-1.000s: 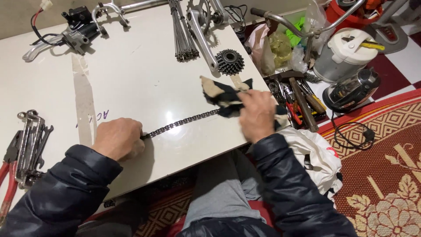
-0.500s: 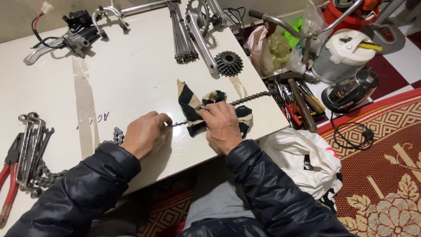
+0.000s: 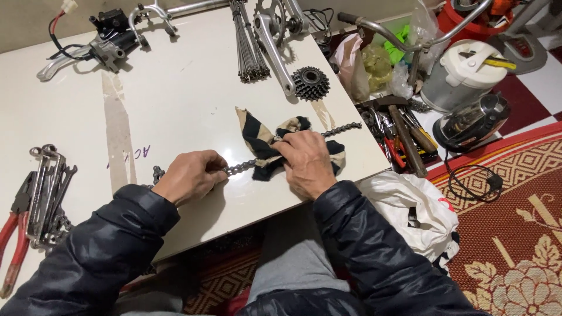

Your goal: Cleaning a bicycle chain by wiping it link by link with a cloth on a workbench.

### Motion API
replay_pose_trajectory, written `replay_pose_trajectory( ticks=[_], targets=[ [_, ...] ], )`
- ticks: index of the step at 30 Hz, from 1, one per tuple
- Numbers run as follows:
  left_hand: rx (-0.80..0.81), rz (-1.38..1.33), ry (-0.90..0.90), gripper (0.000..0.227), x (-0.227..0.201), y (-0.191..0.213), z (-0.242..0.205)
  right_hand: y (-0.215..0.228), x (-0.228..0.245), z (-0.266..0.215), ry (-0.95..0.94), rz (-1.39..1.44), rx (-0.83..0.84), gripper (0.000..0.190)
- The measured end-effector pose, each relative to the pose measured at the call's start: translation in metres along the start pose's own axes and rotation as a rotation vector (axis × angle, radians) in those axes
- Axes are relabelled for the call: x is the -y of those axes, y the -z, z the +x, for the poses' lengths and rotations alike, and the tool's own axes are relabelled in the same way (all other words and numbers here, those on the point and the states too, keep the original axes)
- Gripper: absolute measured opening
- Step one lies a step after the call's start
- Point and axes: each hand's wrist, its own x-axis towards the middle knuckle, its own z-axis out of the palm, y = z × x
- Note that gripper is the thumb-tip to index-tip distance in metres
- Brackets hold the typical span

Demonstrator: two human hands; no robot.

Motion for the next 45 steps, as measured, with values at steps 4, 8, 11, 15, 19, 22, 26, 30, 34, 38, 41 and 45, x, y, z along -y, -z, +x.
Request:
replay_pose_trajectory(
  ticks=[4,8,11,15,19,22,26,30,34,38,41,45],
  targets=[
    [0.012,0.064,-0.029,0.023,-0.007,0.005,-0.003,0.004,-0.030,-0.010,0.022,-0.072,0.047,0.046],
    [-0.137,0.197,-0.169,0.020,-0.003,0.003,-0.005,0.019,-0.072,-0.027,0.010,-0.220,0.104,0.059],
    [-0.238,0.335,-0.260,0.015,0.008,-0.004,0.000,0.031,-0.105,-0.040,-0.003,-0.308,0.082,0.056],
    [-0.318,0.492,-0.370,0.007,0.019,-0.018,0.002,0.032,-0.150,-0.070,-0.135,-0.355,0.019,0.049],
    [-0.305,0.485,-0.350,0.006,0.019,-0.020,0.001,0.030,-0.147,-0.070,-0.217,-0.252,-0.040,0.048],
    [-0.305,0.475,-0.368,0.007,0.020,-0.020,0.003,0.021,-0.114,-0.054,-0.206,-0.091,-0.159,0.046],
    [-0.264,0.484,-0.359,0.006,0.019,-0.022,0.001,0.016,-0.037,-0.026,-0.032,0.028,-0.137,0.052],
    [-0.251,0.488,-0.307,0.008,0.022,-0.015,-0.003,0.008,-0.051,-0.034,-0.015,0.014,-0.085,0.054],
    [-0.269,0.491,-0.278,0.008,0.011,-0.007,-0.010,0.020,-0.107,-0.064,-0.035,0.002,-0.067,0.051],
    [-0.239,0.490,-0.245,0.008,0.008,-0.004,-0.012,0.036,-0.139,-0.080,-0.109,-0.049,-0.091,0.049],
    [-0.237,0.462,-0.247,0.009,0.008,-0.006,-0.012,0.044,-0.132,-0.073,-0.161,-0.075,-0.148,0.049],
    [-0.227,0.443,-0.223,0.009,0.011,-0.009,-0.009,0.041,-0.079,-0.036,-0.036,-0.035,-0.212,0.052]
  ],
)
